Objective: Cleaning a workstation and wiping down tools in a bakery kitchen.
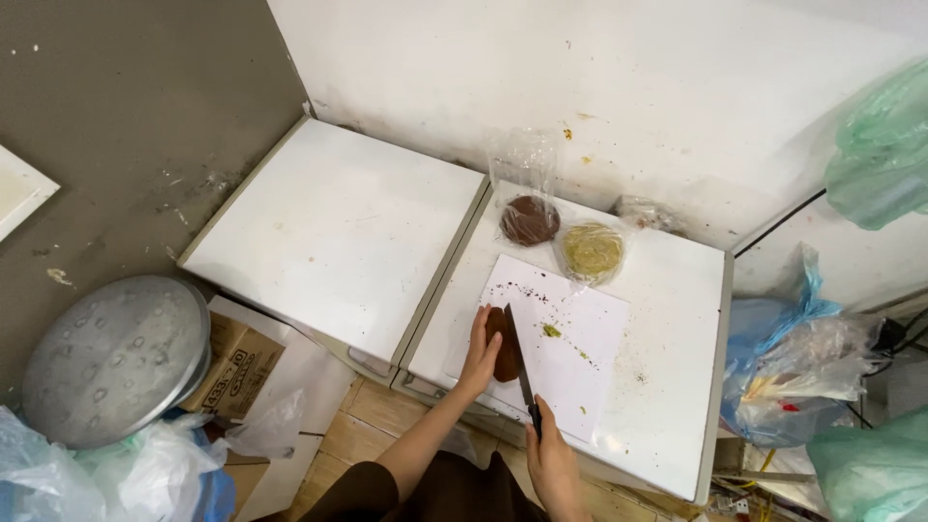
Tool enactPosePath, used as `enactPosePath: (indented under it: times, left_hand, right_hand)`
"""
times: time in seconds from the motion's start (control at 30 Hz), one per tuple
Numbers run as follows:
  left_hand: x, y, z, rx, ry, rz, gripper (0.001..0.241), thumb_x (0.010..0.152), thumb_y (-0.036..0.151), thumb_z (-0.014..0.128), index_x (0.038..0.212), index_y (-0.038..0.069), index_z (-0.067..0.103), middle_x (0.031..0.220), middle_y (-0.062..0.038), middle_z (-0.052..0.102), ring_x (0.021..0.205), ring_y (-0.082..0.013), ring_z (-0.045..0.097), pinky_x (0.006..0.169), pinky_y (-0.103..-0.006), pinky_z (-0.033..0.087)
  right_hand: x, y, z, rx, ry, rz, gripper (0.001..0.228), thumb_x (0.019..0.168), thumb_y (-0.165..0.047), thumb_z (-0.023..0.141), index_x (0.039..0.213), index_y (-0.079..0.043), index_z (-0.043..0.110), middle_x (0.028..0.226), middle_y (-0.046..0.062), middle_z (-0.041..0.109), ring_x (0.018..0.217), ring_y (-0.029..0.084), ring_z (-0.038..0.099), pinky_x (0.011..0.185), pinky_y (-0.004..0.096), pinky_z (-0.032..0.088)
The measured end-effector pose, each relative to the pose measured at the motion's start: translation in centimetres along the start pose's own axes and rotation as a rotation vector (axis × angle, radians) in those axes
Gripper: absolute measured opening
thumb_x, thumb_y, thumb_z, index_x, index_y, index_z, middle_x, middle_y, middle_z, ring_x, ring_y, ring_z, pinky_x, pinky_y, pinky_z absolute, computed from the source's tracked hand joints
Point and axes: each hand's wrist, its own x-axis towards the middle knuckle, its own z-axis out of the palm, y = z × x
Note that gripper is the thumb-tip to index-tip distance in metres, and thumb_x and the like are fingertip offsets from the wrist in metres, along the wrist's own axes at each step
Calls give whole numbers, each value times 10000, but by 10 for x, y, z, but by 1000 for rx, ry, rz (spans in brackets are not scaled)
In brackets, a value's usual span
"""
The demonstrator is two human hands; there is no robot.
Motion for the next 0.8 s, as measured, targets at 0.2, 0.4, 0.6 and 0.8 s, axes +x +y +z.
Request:
enactPosePath:
  times: [0.2,0.4,0.6,0.8]
  left_hand:
    - [10,-9,4,93,-72,-56,1013,932,393,668,1655,169,-4,1738,-173,-10,1597,-352,-18,1253,-505,95]
    - [27,2,-6,202,-178,43,1347,672,479,893,1666,237,16,1581,-218,265,1512,-418,236,1224,-563,250]
    - [58,11,-5,490,-244,-176,1346,632,535,889,1681,325,72,1582,-234,171,1483,-470,173,1090,-681,337]
    - [62,32,4,1034,-350,-291,1282,635,613,829,1649,296,112,1628,-198,161,1426,-465,267,1024,-687,389]
  right_hand:
    - [5,25,9,125,35,100,503,1026,-250,487,1508,-140,395,824,148,760,609,268,710,539,395,530]
    - [24,66,6,499,48,206,468,1014,-236,528,1463,-105,493,796,76,695,461,136,563,390,310,448]
    - [60,102,25,462,5,218,487,999,-242,536,1473,-134,514,824,67,724,462,142,568,385,295,452]
    - [91,132,13,174,111,136,473,1009,-210,543,1475,-135,523,813,106,732,486,133,576,397,271,495]
